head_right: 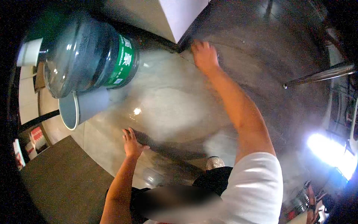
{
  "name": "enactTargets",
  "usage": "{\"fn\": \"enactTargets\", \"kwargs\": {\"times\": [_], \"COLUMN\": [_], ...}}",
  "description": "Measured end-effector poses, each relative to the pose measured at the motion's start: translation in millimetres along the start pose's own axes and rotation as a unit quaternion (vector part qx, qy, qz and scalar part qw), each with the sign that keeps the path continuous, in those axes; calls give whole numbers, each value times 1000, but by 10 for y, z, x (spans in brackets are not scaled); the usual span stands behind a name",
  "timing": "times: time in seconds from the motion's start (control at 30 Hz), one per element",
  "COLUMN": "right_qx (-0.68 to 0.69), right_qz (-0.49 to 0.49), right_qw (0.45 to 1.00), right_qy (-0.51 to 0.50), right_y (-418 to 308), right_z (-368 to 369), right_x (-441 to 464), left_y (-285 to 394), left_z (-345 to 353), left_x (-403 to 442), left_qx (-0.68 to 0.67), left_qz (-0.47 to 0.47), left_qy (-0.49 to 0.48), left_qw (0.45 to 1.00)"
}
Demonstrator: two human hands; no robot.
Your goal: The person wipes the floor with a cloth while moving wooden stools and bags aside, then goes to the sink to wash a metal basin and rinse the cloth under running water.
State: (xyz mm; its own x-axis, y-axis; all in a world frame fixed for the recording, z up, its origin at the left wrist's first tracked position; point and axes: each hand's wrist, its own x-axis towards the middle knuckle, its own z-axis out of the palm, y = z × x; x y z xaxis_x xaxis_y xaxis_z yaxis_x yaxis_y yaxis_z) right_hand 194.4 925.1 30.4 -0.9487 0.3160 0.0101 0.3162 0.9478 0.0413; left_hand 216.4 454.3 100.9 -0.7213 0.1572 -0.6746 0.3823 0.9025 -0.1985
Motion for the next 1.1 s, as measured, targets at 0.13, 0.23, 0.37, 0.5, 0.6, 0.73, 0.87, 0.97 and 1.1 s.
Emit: {"fn": "enactTargets", "kwargs": {"times": [0.13,0.23,0.37,0.5,0.6,0.73,0.87,0.97,1.1], "right_qx": [-24,-67,-20,-31,2,-10,-83,-78,95], "right_qz": [173,155,83,181,310,436,538,636,486], "right_qw": [984,981,995,983,950,895,836,764,851], "right_qy": [23,-90,47,0,-43,-94,-71,-77,176], "right_y": [421,114,48,726,1166,1705,2054,2204,1800], "right_z": [-19,-31,128,79,-79,-125,167,210,298], "right_x": [504,453,261,609,226,-1192,-3093,-3773,-3383], "left_y": [-70,-89,-189,-48,-49,-56,-68,-322,-358], "left_z": [134,166,362,161,109,123,117,484,516], "left_x": [49,54,121,52,31,38,25,180,173], "left_qx": [16,20,63,15,19,25,11,18,19], "left_qz": [8,14,47,10,23,15,17,61,83], "left_qy": [25,38,83,27,38,26,27,82,101], "left_qw": [1000,999,993,999,999,999,999,995,991]}}
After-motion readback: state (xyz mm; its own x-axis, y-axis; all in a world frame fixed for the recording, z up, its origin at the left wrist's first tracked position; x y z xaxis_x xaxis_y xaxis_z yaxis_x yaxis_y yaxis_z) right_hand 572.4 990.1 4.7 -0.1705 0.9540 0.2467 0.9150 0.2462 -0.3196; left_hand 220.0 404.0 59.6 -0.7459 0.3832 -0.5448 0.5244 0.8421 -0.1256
